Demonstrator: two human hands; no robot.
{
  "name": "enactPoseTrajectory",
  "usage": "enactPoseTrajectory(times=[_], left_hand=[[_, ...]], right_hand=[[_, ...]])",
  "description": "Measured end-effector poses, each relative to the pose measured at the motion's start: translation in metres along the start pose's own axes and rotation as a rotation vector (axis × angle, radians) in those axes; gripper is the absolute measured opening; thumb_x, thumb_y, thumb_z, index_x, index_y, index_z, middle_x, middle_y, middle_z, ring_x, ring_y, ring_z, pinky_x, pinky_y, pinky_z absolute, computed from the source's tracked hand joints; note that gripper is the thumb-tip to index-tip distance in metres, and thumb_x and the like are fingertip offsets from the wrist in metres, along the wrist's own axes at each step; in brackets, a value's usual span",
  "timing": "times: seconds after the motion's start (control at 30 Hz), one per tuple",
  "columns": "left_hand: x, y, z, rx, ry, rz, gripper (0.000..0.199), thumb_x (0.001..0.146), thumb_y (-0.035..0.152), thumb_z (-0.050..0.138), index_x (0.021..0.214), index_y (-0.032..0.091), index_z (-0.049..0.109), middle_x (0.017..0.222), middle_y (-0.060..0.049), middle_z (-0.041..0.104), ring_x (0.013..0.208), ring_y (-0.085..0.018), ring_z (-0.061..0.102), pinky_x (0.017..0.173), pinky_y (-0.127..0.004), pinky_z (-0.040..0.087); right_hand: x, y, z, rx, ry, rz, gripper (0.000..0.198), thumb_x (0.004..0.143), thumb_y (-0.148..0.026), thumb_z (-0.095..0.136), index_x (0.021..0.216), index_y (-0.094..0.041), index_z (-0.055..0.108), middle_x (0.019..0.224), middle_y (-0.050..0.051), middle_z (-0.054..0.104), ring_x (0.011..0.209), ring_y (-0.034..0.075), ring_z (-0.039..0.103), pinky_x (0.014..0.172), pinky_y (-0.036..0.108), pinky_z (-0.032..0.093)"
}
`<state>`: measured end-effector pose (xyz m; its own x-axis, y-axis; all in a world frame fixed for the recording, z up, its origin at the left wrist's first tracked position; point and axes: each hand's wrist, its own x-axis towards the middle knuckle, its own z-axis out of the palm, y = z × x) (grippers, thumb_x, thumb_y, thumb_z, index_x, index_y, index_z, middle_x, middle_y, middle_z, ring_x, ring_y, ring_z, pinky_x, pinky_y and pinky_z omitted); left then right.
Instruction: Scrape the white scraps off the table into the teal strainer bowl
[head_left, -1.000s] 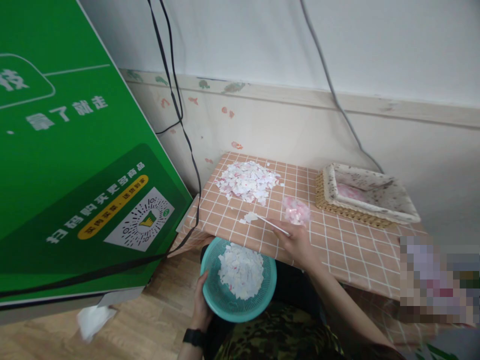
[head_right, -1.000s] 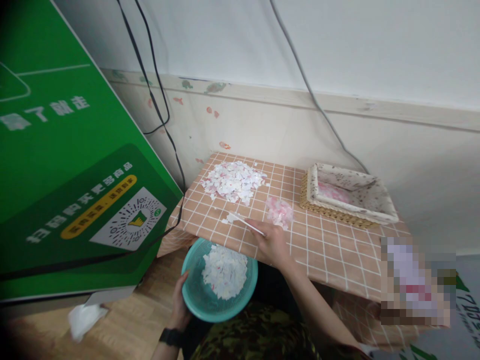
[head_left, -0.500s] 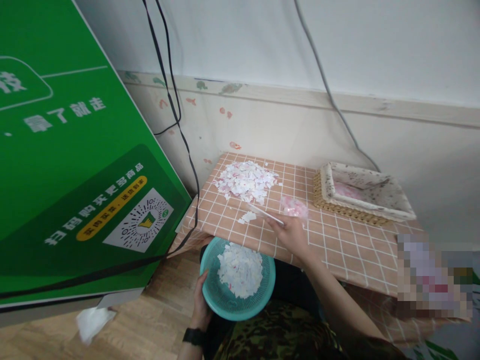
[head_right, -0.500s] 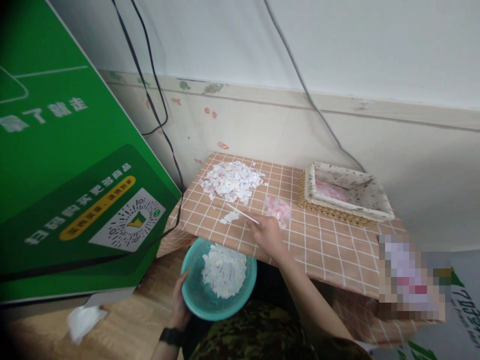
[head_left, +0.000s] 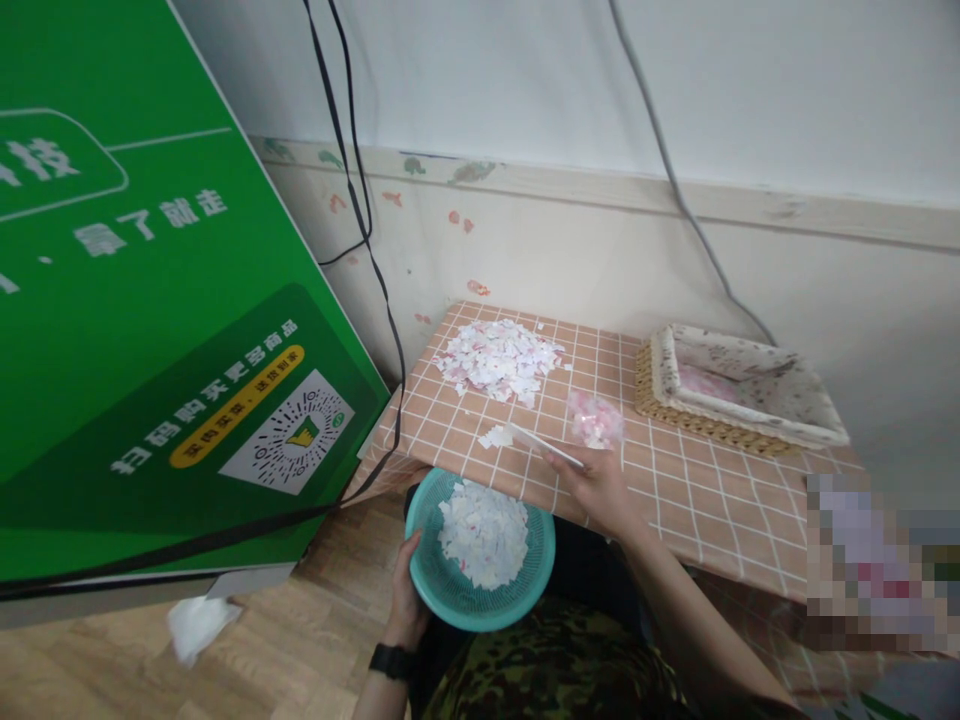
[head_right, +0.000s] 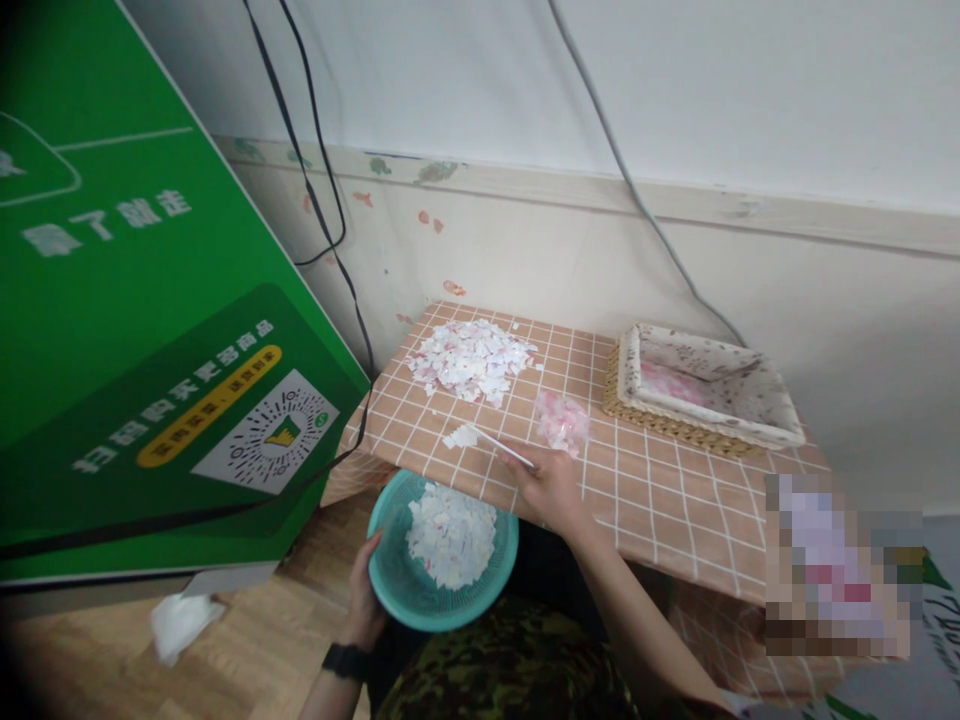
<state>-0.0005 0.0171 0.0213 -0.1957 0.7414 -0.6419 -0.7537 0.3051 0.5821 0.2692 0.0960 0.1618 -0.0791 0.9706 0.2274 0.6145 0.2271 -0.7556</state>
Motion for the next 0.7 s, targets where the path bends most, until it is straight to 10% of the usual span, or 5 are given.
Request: enactPoseTrajectory(times=[0.7], left_hand=[[-0.024,0.046,0.020,0.026,-0.011,-0.106,0.022,0.066,0.028,0.067,0.078,0.011,0.071,0.073,-0.009,0.073,0.081,-0.030,0.068,0.081,-0.044,0.050]], right_hand=[[-0.008,0.001,-0.002,0.046,-0.075,-0.029,0.026,0.086,-0.034,0.051,0.099,-0.024,0.071,0.094,0.004,0.072,0.077,0.024,0.068,0.068,0.035,0.053]])
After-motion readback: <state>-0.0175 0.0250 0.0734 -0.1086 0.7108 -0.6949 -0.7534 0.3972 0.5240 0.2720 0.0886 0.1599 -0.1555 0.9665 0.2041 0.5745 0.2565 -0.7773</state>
